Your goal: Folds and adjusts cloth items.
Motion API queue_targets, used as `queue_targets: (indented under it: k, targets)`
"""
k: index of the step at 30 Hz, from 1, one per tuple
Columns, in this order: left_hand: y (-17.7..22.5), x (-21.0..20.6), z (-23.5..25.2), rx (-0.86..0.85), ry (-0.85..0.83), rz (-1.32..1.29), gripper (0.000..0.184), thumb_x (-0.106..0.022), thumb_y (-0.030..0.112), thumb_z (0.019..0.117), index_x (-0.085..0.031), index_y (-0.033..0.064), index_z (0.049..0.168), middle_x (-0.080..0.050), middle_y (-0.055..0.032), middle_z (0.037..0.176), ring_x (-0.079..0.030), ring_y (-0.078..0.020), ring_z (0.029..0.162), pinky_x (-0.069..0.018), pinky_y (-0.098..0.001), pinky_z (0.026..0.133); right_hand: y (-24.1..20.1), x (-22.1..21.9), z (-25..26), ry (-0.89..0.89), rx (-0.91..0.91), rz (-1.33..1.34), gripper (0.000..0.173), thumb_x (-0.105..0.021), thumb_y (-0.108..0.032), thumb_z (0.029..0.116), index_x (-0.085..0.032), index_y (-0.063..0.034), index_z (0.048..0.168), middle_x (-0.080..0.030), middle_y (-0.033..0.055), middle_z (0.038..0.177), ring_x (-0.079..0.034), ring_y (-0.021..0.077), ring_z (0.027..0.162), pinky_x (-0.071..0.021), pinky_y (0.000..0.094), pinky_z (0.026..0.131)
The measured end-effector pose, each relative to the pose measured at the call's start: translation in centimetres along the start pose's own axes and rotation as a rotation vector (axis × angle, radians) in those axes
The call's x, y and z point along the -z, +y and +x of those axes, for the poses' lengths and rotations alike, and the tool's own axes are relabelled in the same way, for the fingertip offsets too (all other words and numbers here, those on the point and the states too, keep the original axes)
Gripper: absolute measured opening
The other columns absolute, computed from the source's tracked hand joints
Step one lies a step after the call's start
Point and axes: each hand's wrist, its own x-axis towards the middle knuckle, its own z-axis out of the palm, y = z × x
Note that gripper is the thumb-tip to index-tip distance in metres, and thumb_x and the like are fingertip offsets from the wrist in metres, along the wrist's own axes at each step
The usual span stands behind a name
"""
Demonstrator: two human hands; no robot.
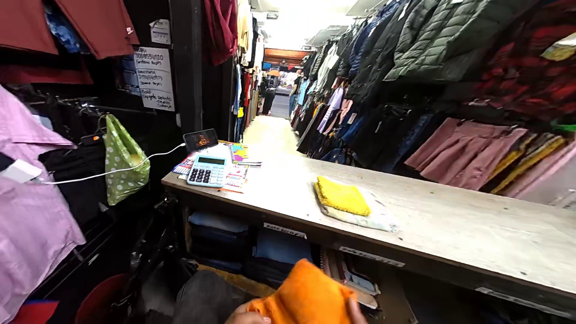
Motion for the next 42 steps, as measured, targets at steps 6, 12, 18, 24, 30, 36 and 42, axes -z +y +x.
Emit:
queue_targets:
  k: [6, 12, 18, 24, 30, 36, 42]
  targets:
    - [-1.5, 0.6, -0.6, -0.122, 0.107, -0.093, 0.025, -0.045, -0.008, 0.0978, -0.055, -0.0027, 0.121, -0.073, -0.0072, 0.094, -0.073, -0.0148, 0.085, -0.0611, -0.0342, 0.082, -0.4, 3.6, 1.2, 0.288, 0.038, -0.353, 0.031, -0.030, -0.009, 0.1087, -0.043, 0.0028, 0.134, -0.062, 0.0015, 0.102, -0.063, -0.0024, 0.087, -0.0561, 0.0203, 0.077]
    - [-2.4, -0.1, 0.1, -0.209, 0.160, -0.119, 0.024, -0.043, 0.000, 0.1048, -0.052, -0.0064, 0.126, -0.071, -0.0127, 0.101, -0.072, -0.0184, 0.091, -0.0608, -0.0366, 0.085, 3.7, 4.0, -1.4, -0.269, 0.110, -0.720, 0.059, -0.053, -0.032, 0.1012, -0.047, 0.0092, 0.142, -0.060, 0.0212, 0.138, -0.063, 0.0215, 0.123, -0.0556, 0.0370, 0.100]
    - [-4.0, 0.0, -0.6, -0.203, 0.090, -0.142, 0.035, -0.033, 0.017, 0.1095, -0.052, -0.0028, 0.132, -0.070, -0.0139, 0.113, -0.070, -0.0192, 0.104, -0.0585, -0.0378, 0.093, 5.8, 1.7, -3.6, -0.408, 0.112, -0.756, 0.083, -0.071, -0.045, 0.0894, -0.041, 0.0088, 0.146, -0.063, 0.0186, 0.132, -0.064, 0.0150, 0.119, -0.0548, 0.0324, 0.101]
    - [-5.2, 0.6, -0.6, -0.200, -0.010, 0.071, 0.029, -0.042, 0.003, 0.1015, -0.057, -0.0068, 0.124, -0.072, -0.0114, 0.106, -0.072, -0.0145, 0.093, -0.0602, -0.0325, 0.085, 6.6, 1.7, -4.0, -0.386, 0.112, -0.915, 0.099, -0.077, -0.044, 0.0847, -0.031, 0.0115, 0.152, -0.060, 0.0238, 0.135, -0.064, 0.0175, 0.120, -0.0526, 0.0326, 0.103]
    - [-6.1, 1.0, 0.1, -0.268, 0.088, 0.400, 0.018, -0.057, 0.005, 0.0998, -0.071, -0.0048, 0.104, -0.073, -0.0078, 0.092, -0.070, -0.0090, 0.084, -0.0596, -0.0272, 0.083, 6.7, 2.4, -4.2, -0.417, 0.103, -0.937, 0.063, -0.054, -0.027, 0.1009, -0.040, 0.0128, 0.147, -0.065, 0.0215, 0.129, -0.066, 0.0163, 0.117, -0.0520, 0.0315, 0.103]
    - [-6.0, 1.8, 0.2, -0.371, 0.153, 0.407, 0.025, -0.051, 0.014, 0.1030, -0.070, -0.0020, 0.100, -0.071, -0.0060, 0.086, -0.070, -0.0112, 0.081, -0.0600, -0.0317, 0.079, 6.1, 4.2, -2.8, -0.188, -0.005, -0.667, 0.037, -0.039, -0.019, 0.1058, -0.066, -0.0002, 0.123, -0.073, 0.0043, 0.104, -0.069, 0.0073, 0.097, -0.0574, 0.0312, 0.089]
    - [-2.9, 3.2, -0.8, -0.488, 0.305, 0.130, 0.019, -0.048, 0.005, 0.1036, -0.067, 0.0020, 0.102, -0.072, -0.0091, 0.097, -0.072, -0.0174, 0.087, -0.0617, -0.0341, 0.082, 4.6, 8.5, -0.8, 0.046, -0.067, -0.369, 0.026, -0.042, -0.007, 0.1018, -0.056, -0.0019, 0.124, -0.072, 0.0083, 0.096, -0.073, 0.0176, 0.080, -0.0640, 0.0371, 0.073]
